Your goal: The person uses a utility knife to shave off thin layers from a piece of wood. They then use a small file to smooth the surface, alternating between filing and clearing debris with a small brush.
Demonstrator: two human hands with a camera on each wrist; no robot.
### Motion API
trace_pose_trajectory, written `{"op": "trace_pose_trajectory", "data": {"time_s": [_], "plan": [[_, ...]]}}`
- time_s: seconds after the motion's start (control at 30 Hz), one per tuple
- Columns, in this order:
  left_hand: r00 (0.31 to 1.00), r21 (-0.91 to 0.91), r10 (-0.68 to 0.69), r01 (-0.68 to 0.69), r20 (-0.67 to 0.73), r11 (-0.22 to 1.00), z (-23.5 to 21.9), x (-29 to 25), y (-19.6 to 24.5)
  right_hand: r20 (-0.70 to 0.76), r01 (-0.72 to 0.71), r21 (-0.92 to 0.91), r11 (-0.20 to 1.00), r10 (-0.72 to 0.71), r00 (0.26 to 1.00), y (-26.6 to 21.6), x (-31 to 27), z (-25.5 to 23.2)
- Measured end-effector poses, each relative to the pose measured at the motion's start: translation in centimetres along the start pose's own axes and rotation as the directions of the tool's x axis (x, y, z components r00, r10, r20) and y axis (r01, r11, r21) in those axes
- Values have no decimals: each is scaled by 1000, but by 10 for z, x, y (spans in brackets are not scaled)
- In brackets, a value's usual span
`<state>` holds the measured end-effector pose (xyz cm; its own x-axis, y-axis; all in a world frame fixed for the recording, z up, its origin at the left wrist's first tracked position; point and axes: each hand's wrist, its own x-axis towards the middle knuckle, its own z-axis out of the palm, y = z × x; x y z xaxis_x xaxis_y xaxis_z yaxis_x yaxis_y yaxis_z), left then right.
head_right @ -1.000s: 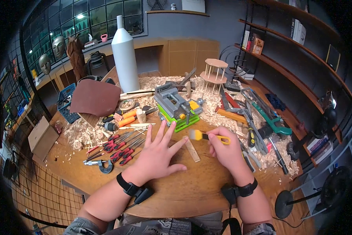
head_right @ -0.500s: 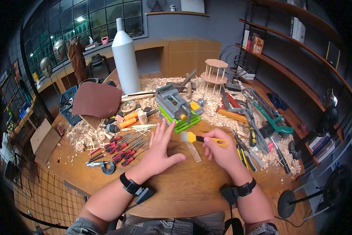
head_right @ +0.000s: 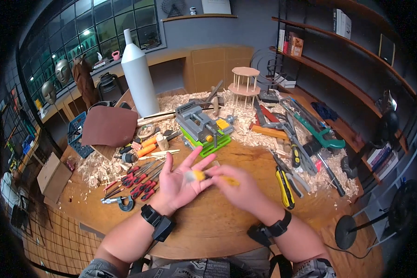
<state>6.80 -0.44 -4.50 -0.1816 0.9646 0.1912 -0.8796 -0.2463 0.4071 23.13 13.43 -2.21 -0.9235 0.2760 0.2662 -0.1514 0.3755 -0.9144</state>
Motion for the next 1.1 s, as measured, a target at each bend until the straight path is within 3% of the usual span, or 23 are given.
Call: {"op": "trace_pose_trajectory", "data": {"time_s": [0.03, 0.1, 0.13, 0.17, 0.2, 0.23, 0.27, 0.3, 0.37, 0.4, 0.43, 0.5, 0.57, 0.6, 0.63, 0.67, 0.7, 0.77, 0.83, 0.9, 0.93, 0.97, 1.1], "plan": [[1000, -15, 13, -13, -15, 1000, -2, 0, 0, -166, 202, -210, 957, -238, 957, 10, 1, -2], [997, 11, 39, -38, -70, 999, -2, 0, 1, -242, 188, -398, 898, -301, 922, -10, -4, -10], [990, 43, 66, -61, -127, 997, -3, 0, 2, -177, 19, -78, 997, -32, 984, -22, -9, -10], [989, 40, 67, -62, -130, 997, 0, -1, 3, -27, -197, 229, 953, 208, 978, -29, -11, -11], [993, 25, 71, -69, -90, 997, 4, -2, 4, 134, -329, 176, 928, 309, 942, -32, -8, -10], [996, 11, 74, -73, -48, 997, 7, -3, 6, 133, -328, 179, 928, 308, 942, -23, -5, -12], [991, 33, 118, -116, -65, 993, 6, -2, 8, -76, -28, -140, 990, 18, 997, -7, 0, -14], [991, 32, 116, -114, -65, 993, 7, -2, 11, -170, 205, -486, 849, -323, 931, 3, 1, -16], [983, 38, 161, -158, -92, 987, 8, -2, 17, -251, 182, -491, 852, -338, 907, -2, 1, -21], [982, 37, 163, -160, -93, 986, 8, -3, 16, -178, -24, -111, 993, 4, 984, -13, -3, -20], [987, 75, 136, -130, -82, 989, 7, -3, 15, 24, -295, 248, 923, 299, 954, -22, -5, -18], [995, 157, 78, -68, -61, 985, 7, -3, 11, 90, -337, 149, 930, 326, 941, -22, -4, -14], [993, 180, 101, -89, -60, 980, 9, -2, 7, -177, 49, -256, 965, -97, 979, 3, 2, -17], [994, 158, 83, -72, -66, 985, 10, -2, 8, -180, 328, -730, 600, -631, 754, 12, 15, -27], [995, 137, 67, -57, -69, 989, 11, -2, 9, -178, 329, -731, 598, -632, 754, 12, 9, -29], [995, 136, 69, -59, -68, 989, 10, -2, 9, -344, 129, -357, 925, -259, 903, -6, 1, -27], [998, 152, 15, -5, -59, 988, 9, -2, 8, -314, -153, 96, 984, 176, 933, -18, -5, -23], [998, 167, -37, 46, -54, 985, 10, -5, 5, -191, -126, 212, 969, 168, 967, -14, -6, -17], [994, 27, -98, 97, 53, 995, 19, -5, 3, -286, 118, -314, 942, -213, 934, 6, 1, -15], [997, 47, -78, 77, 12, 996, 18, -5, 2, -372, 120, -427, 896, -295, 880, 2, 2, -22], [997, 152, -74, 72, 7, 986, 18, -5, 2, -396, 77, 25, 997, -61, 916, -7, -2, -25], [998, 255, -69, 66, 1, 965, 17, -6, 2, -310, 2, 471, 882, 164, 936, -13, -4, -26], [996, 225, -51, 34, 68, 974, 10, -6, -1, -309, -158, 119, 980, 187, 932, -3, 0, -25]]}}
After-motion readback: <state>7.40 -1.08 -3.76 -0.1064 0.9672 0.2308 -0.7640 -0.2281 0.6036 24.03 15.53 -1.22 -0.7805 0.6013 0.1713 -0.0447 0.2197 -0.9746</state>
